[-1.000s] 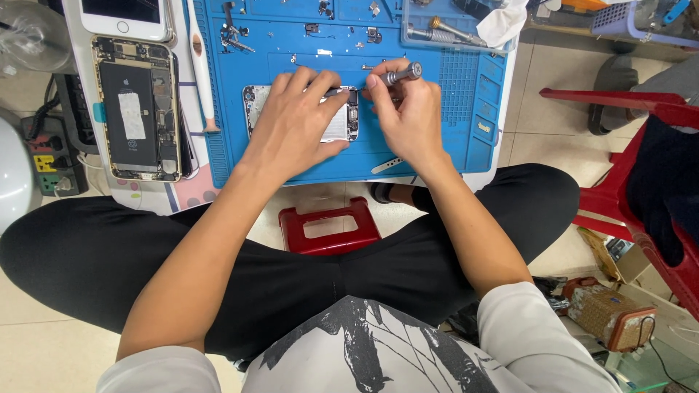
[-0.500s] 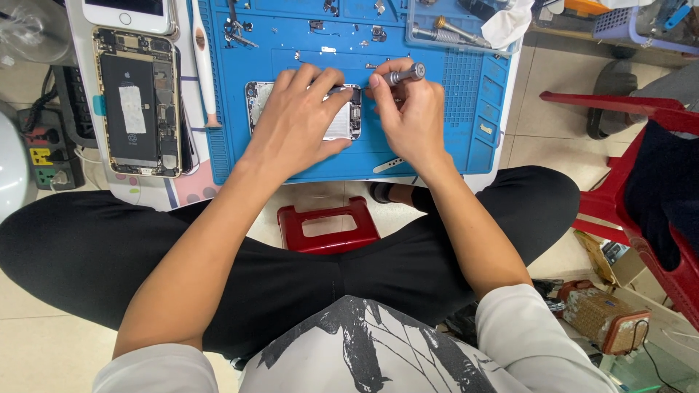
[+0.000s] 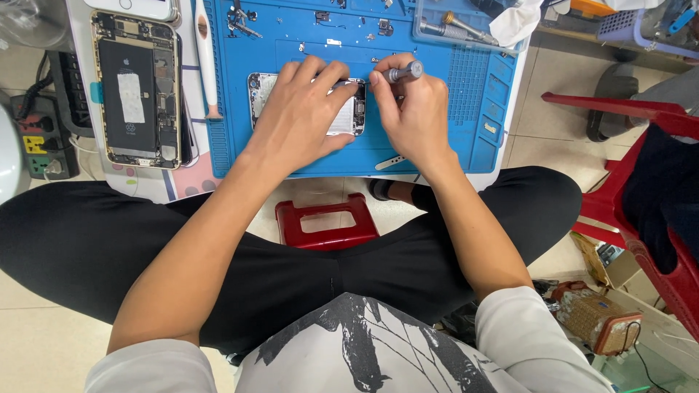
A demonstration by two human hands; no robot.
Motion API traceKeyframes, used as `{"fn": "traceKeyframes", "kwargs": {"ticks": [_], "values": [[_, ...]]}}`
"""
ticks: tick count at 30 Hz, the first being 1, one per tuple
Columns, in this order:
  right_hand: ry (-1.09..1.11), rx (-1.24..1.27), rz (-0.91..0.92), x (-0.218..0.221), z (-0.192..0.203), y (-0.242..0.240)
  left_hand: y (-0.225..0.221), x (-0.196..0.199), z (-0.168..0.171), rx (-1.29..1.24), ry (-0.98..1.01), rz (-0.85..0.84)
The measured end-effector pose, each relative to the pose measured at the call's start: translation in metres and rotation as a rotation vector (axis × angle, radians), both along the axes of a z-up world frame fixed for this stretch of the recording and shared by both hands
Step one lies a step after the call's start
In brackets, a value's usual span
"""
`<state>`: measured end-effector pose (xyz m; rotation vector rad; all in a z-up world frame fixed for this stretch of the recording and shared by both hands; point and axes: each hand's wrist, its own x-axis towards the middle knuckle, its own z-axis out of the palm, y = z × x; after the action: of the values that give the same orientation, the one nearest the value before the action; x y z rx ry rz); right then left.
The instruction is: The person is repairing a disassembled smartphone on a blue work mat. They use a screwdriver to remove and tighten screws, a metal pick to pry and disconnect internal components, and tweezers to handle small parts. The person also briefly connects a charging cable to the device.
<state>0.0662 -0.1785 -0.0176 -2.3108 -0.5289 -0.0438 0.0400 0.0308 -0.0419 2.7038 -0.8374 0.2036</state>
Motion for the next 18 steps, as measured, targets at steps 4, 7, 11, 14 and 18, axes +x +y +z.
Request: {"fn": "traceKeyframes", "kwargs": {"ticks": [4,7,11,14,18], "values": [[0.038,0.012,-0.002,0.0013,0.0023,-0.0012,0.0004,-0.0004,-0.0005,0.005,-0.007,-0.003],[0.065,0.036,-0.005,0.0022,0.0041,-0.0014,0.0002,0.0,0.0,0.009,-0.014,-0.002],[0.079,0.049,-0.026,0.0017,0.006,0.0003,0.0001,-0.0006,0.0001,0.019,-0.012,0.001],[0.048,0.021,-0.016,0.0016,0.0041,0.0001,0.0,-0.0007,-0.0009,0.008,-0.012,0.0],[0.012,-0.007,0.007,0.0037,0.0038,0.0003,0.0,0.0,-0.0002,0.012,-0.002,0.002]]}}
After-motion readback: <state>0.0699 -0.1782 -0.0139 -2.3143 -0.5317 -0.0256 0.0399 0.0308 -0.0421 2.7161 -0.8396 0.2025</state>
